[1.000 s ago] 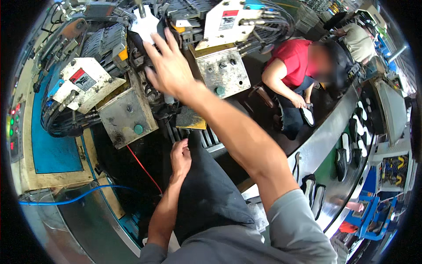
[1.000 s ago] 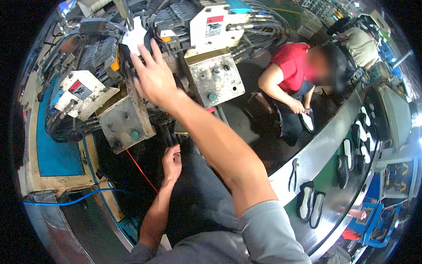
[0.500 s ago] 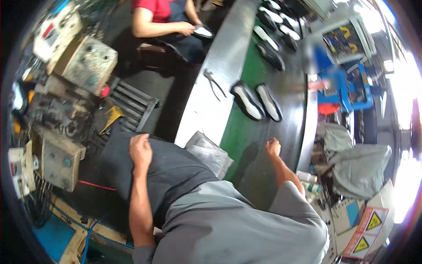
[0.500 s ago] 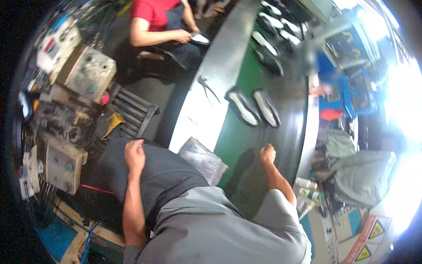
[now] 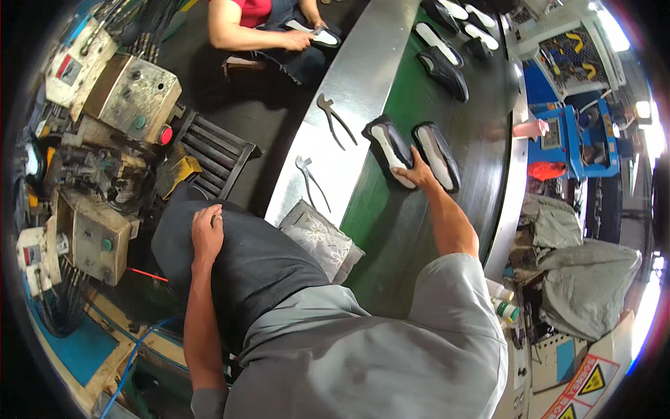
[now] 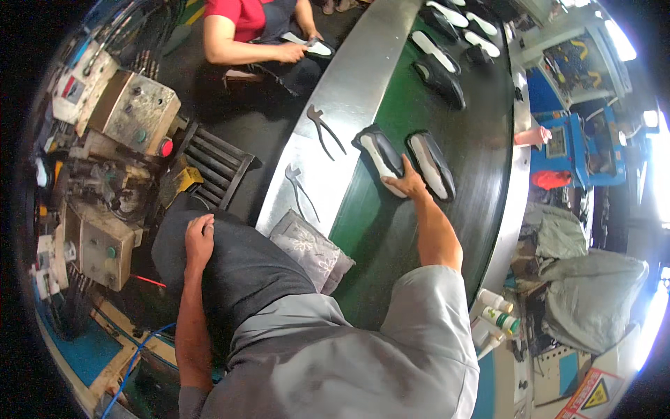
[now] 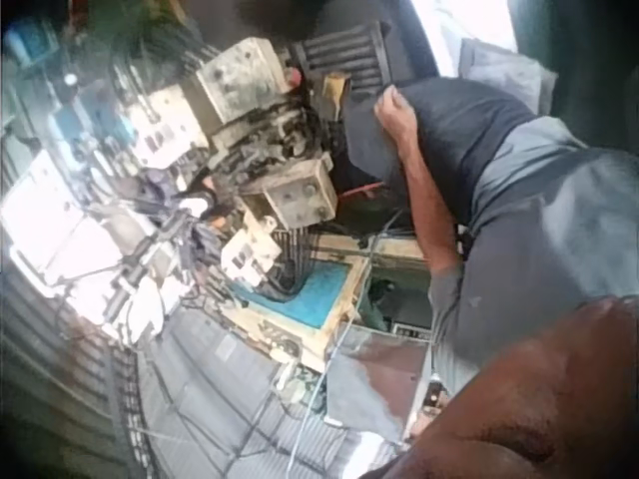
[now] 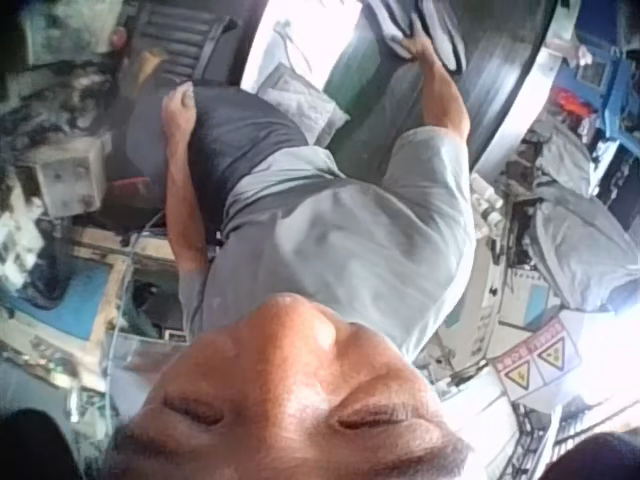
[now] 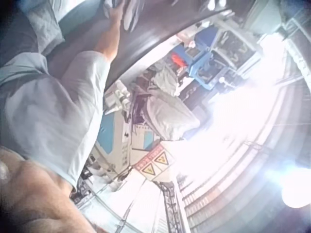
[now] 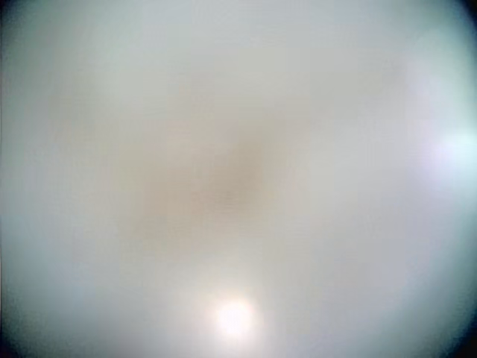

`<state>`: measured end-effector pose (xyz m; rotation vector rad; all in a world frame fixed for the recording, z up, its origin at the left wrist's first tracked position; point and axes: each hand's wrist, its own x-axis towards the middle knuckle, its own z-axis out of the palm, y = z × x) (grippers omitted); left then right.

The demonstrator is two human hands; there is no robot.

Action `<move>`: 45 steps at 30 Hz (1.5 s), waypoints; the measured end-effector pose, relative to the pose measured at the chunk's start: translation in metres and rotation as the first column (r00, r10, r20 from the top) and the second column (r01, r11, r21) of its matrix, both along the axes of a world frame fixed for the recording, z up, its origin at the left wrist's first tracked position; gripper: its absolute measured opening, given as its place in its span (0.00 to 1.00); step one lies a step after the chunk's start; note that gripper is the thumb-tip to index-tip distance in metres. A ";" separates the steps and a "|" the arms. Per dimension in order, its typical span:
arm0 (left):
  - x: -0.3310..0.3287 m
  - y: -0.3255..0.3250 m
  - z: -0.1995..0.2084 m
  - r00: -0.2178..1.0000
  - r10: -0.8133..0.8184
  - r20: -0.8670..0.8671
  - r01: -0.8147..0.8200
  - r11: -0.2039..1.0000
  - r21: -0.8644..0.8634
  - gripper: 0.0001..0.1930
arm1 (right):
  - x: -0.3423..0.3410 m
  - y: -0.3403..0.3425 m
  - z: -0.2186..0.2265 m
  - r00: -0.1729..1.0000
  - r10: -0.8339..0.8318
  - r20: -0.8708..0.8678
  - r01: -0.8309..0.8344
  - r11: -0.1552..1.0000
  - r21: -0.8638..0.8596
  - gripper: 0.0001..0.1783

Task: Using a lasting machine to shape shoes and placing them on a conveyor belt in a factory setting.

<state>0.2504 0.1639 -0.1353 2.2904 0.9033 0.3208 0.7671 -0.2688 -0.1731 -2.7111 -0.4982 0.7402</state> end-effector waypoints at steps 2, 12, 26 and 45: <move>0.040 -0.015 -0.007 0.997 0.013 0.077 -0.004 0.993 -0.118 0.15 | 0.010 -0.035 -0.003 0.988 -0.102 -0.117 0.136 0.934 0.329 0.76; 0.137 -0.024 0.106 0.863 -0.021 0.504 0.294 0.833 -0.469 0.28 | -0.197 0.097 0.071 0.826 -0.268 -0.496 0.552 0.566 0.612 0.56; -0.049 0.052 0.142 0.878 0.147 0.455 -0.196 0.979 0.061 0.15 | -0.376 0.274 0.149 0.731 0.576 -0.365 -0.232 0.714 0.661 0.62; -0.149 0.036 0.062 0.839 0.458 0.294 -0.250 0.804 -0.539 0.27 | -0.401 0.269 0.160 0.105 0.966 0.237 -0.984 0.066 0.164 0.49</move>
